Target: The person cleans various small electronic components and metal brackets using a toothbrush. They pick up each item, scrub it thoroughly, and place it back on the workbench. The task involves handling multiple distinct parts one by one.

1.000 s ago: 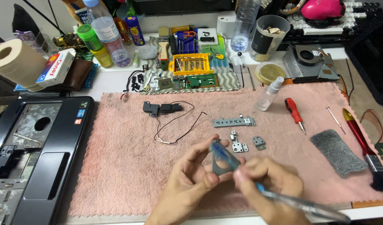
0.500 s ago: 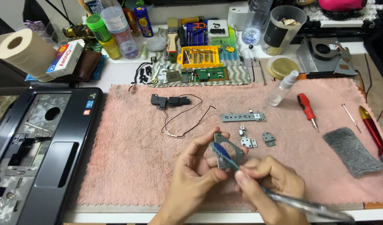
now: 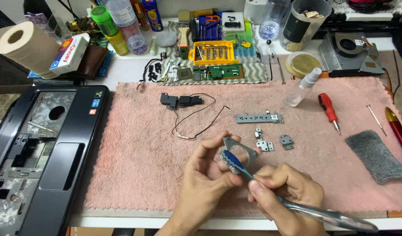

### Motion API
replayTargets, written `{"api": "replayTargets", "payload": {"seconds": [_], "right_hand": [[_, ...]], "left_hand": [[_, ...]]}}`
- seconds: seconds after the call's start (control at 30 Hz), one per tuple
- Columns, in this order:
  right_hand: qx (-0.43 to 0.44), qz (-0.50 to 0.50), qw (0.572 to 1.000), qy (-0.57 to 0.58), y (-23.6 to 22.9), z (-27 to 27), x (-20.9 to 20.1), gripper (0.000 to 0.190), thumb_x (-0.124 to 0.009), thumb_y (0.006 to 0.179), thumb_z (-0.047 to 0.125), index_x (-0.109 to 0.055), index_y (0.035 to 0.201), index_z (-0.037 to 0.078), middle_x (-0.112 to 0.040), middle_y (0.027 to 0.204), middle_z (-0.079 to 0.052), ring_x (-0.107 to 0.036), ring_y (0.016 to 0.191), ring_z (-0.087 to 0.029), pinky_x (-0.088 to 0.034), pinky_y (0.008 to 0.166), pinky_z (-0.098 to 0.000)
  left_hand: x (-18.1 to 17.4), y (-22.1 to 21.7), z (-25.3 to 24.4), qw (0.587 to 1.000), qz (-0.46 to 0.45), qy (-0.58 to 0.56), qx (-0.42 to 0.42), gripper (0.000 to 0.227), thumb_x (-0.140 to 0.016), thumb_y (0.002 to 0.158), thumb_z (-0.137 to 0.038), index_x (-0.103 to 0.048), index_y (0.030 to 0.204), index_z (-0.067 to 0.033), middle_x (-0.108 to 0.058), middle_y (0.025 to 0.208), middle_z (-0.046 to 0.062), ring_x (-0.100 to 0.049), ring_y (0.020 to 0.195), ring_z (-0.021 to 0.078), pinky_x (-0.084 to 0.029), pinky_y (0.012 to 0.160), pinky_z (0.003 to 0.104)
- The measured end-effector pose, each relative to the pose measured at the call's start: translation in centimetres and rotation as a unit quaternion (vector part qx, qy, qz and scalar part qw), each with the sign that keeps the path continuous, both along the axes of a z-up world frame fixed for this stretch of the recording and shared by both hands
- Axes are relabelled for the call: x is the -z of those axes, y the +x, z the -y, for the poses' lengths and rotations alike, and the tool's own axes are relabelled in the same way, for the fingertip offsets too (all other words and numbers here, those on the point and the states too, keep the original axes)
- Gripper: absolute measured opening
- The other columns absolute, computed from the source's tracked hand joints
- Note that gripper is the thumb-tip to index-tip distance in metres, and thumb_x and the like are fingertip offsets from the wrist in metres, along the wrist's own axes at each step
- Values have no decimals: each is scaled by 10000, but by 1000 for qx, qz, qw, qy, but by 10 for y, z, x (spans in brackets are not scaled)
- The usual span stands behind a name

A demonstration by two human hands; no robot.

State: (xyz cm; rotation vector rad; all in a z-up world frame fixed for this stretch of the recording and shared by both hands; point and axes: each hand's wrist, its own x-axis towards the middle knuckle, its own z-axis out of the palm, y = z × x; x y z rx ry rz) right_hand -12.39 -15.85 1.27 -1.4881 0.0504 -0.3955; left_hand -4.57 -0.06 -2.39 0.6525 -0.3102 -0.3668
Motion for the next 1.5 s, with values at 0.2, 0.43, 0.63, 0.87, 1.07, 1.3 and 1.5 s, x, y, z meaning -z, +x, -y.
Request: {"api": "replayTargets", "payload": {"seconds": [0.2,0.43,0.63,0.87,1.07,1.3,1.5], "right_hand": [[57,35,995,-68,-5,-4,4,308,-794,896,18,-526,757,81,-708,594,-120,-659,486,-151,-498,472,-248],[87,76,989,-96,0,18,7,243,-762,951,83,-551,830,82,-718,713,-128,-699,617,-171,-527,637,-257],[81,34,975,-205,4,18,-6,235,-755,988,124,-680,775,63,-873,819,-89,-825,685,-94,-594,604,-187],[87,22,976,-200,2,20,2,264,-783,974,88,-611,774,67,-842,789,-85,-775,637,-90,-583,577,-199],[85,-17,982,-170,0,17,2,290,-795,983,134,-611,766,78,-832,791,-72,-672,572,-76,-497,493,-218],[54,-13,989,-135,6,2,9,269,-814,981,147,-613,811,92,-794,783,-52,-737,700,-79,-596,561,-210],[12,37,998,-50,18,0,2,258,-723,1032,8,-548,850,61,-842,872,-159,-567,418,-87,-418,355,-228]], "left_hand": [[-15,10,-9,996,57,9,-68,783,-941,1013,-200,-506,1650,-68,-573,1717,238,-735,1374,594,-641,1168,559],[-18,7,-14,994,97,21,-47,744,-936,1046,-248,-512,1639,-101,-406,1866,209,-713,1412,508,-556,1289,533],[-18,6,-15,991,134,2,-17,759,-895,1092,-162,-454,1705,-87,-256,1939,251,-657,1474,560,-520,1311,511],[-17,5,-17,990,126,55,-28,791,-943,1045,-255,-480,1651,-47,-277,1934,251,-738,1393,362,-557,1219,363],[-9,3,-12,988,141,48,-26,711,-916,1088,-239,-503,1657,-128,-252,1932,278,-714,1417,385,-544,1251,398],[-4,-9,6,990,132,14,-41,636,-878,1071,-55,-545,1602,-163,-197,1934,287,-654,1478,556,-572,1259,532],[-4,-14,7,993,110,28,-37,645,-824,1081,13,-503,1636,-51,-198,1937,290,-691,1397,259,-529,1283,399]]}}
